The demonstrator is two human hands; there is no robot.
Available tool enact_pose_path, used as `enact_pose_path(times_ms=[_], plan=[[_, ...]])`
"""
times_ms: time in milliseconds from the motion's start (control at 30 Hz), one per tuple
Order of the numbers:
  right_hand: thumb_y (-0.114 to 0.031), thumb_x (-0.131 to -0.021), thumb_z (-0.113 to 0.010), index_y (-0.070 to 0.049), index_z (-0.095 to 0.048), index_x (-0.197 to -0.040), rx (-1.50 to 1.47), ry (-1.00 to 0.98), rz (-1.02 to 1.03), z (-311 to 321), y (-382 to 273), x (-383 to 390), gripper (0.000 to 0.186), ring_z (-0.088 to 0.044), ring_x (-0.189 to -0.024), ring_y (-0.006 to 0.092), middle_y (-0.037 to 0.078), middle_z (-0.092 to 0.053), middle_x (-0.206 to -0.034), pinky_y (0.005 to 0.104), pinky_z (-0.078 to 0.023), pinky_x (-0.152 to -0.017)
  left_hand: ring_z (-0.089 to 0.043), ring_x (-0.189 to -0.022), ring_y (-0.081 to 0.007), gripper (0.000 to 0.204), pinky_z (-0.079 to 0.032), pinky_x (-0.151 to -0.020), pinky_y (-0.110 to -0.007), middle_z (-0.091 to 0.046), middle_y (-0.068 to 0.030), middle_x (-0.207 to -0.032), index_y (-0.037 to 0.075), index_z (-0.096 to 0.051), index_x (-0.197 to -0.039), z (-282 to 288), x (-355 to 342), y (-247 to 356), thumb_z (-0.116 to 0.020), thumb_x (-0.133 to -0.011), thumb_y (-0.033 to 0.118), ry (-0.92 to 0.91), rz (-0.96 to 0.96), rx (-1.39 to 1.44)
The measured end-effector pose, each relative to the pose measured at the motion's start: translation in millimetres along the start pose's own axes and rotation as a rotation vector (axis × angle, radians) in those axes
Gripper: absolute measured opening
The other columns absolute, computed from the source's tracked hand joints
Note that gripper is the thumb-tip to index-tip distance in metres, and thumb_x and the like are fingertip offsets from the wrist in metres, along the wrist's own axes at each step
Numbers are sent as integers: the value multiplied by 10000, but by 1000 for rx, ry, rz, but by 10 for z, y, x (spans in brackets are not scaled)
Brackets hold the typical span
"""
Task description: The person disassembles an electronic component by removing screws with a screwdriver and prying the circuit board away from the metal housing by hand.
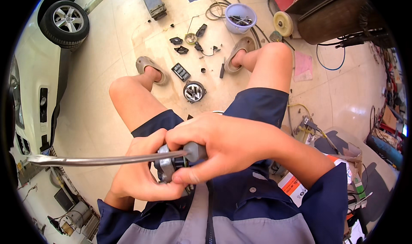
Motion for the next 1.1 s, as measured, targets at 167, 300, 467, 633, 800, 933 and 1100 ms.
enact_pose_path(times_ms=[167, 300, 467, 633, 800, 933, 1100], plan=[[-248, -765, -745, -30, -494, -782, -132, 29, -68, -82, 103, 45, 333, -470, -610, 142, 72, -509, -679, 295, -399, -558, -548, -686, -95, 430, -445, -625, -248, -582, -45, -817, -3, -549, -994, -98, 49, -98, -759, -644, 131, -40, -4, 255], [-222, -757, -754, -36, -491, -784, -187, 52, -15, -96, 136, 90, 324, -467, -611, 107, 32, -525, -661, 278, -399, -553, -536, -730, -64, 374, -452, -650, -235, -581, -21, -855, 12, -548, -981, -173, 56, -130, -756, -677, 72, -72, 15, 396], [-165, -749, -782, -55, -446, -688, -466, 128, -299, -167, 377, 204, 358, -438, -643, 100, 13, -509, -721, 271, -363, -562, -544, -799, -66, 342, -456, -718, -241, -573, -16, -856, 28, -524, -953, -281, 108, -353, -746, -692, 16, -43, 150, 685], [-168, -756, -781, -67, -436, -680, -450, 119, -405, -214, 532, 244, 368, -426, -607, 58, -27, -487, -642, 250, -346, -538, -581, -833, -90, 324, -472, -740, -256, -579, -33, -854, 16, -505, -942, -352, 62, -513, -701, -688, -34, -80, 181, 749], [-136, -760, -781, -88, -396, -684, -650, 159, -505, -272, 611, 286, 396, -437, -616, 29, -41, -497, -641, 229, -340, -524, -642, -796, -141, 304, -527, -716, -270, -609, -72, -867, 15, -498, -907, -489, 37, -588, -683, -673, -49, -98, 298, 956], [-85, -762, -765, -91, -377, -694, -718, 226, -425, -306, 579, 293, 394, -475, -603, 34, -26, -514, -658, 230, -368, -523, -639, -785, -157, 308, -544, -709, -290, -608, -91, -872, 21, -488, -879, -494, 84, -602, -681, -652, -55, -50, 264, 1070], [-87, -767, -749, -72, -382, -689, -757, 244, -378, -322, 566, 278, 375, -568, -624, 92, 38, -575, -715, 252, -435, -550, -608, -710, -190, 318, -571, -643, -366, -559, -97, -818, 30, -455, -837, -512, 74, -615, -670, -621, -60, -19, 244, 1233]])
Point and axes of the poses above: each hand's wrist, its own x-axis away from the middle knuckle, its own z-axis out of the back of the hand, y = z × x, the point moved 10 cm from there along -x, towards the middle knuckle
